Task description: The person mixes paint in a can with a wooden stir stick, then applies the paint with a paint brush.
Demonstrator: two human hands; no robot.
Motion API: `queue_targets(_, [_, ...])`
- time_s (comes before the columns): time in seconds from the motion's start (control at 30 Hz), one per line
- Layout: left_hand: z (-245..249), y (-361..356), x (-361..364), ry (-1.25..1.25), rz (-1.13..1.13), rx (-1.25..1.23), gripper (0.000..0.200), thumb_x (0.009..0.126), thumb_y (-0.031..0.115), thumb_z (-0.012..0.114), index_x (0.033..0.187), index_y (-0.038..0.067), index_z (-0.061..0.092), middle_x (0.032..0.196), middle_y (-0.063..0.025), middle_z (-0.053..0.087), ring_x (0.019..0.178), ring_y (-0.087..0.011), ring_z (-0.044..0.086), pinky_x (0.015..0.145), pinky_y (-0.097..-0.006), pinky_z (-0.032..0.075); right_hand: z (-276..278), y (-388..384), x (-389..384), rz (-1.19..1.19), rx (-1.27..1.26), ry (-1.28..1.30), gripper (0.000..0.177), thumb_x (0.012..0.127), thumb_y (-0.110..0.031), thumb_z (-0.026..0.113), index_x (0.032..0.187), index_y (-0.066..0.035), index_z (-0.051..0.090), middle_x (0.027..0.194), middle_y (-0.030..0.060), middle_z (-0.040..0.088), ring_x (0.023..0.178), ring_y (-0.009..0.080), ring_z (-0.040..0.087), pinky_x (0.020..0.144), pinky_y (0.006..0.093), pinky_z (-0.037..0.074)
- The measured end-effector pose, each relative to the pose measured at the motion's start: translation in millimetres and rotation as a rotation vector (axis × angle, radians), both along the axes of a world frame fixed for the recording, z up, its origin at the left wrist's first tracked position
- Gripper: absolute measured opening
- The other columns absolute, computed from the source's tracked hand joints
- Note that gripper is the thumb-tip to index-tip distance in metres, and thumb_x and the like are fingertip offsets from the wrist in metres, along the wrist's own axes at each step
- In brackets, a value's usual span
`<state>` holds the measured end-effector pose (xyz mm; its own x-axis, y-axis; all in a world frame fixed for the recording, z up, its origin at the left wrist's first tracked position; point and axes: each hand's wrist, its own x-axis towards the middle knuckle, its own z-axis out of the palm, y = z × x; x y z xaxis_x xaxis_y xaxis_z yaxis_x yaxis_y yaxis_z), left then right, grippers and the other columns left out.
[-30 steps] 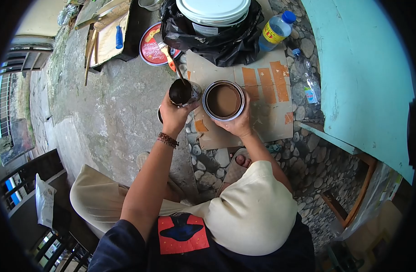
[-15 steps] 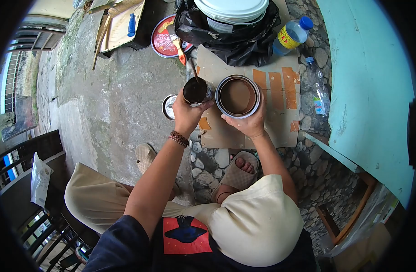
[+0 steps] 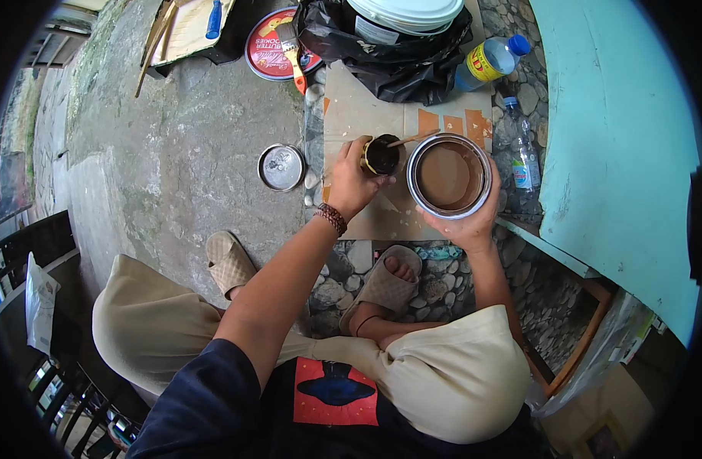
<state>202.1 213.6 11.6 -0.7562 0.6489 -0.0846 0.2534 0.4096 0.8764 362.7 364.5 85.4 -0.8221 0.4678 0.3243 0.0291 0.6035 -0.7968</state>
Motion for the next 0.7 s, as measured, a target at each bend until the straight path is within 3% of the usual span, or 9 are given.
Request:
queue_targets(0.27, [-2,-6,-2,-0.020,-0.034,0.037,0.080,0.060,0.018,0.092,0.130,0.006,0.053,0.120,-0.0180,0.060,0.109,-0.0377,0.061,0.094,-0.0437,0.051,7,-11,-4,-0.022,0.066,-0.029,0.112,0.062,-0.017,0.092,0.147,0.004,0.023,0.140,0.0230,0.045,0.128,0.0338,0.051,0.108,0.0454,0.043])
queue_targets(0.47, [-12,-3,3,-0.068,-0.029,0.008,0.085,0.058,0.015,0.092,0.129,0.003,0.047,0.121,-0.0206,0.057,0.113,-0.0404,0.057,0.096,-0.0446,0.050,3,-19,2,-0.089,0.087,-0.108,0.111,0.060,-0.014,0.092,0.146,0.004,0.024,0.140,0.0229,0.046,0.128,0.0336,0.051,0.108,0.0454,0.043])
queue_targets(0.7, [-8,-4,2,-0.052,-0.066,0.051,0.083,0.062,-0.001,0.081,0.134,0.007,0.039,0.123,-0.0222,0.049,0.110,-0.0452,0.056,0.092,-0.0476,0.051,5,-17,2,-0.094,0.136,-0.135,0.110,0.059,-0.012,0.091,0.146,0.004,0.026,0.138,0.0230,0.048,0.127,0.0334,0.052,0.107,0.0448,0.044])
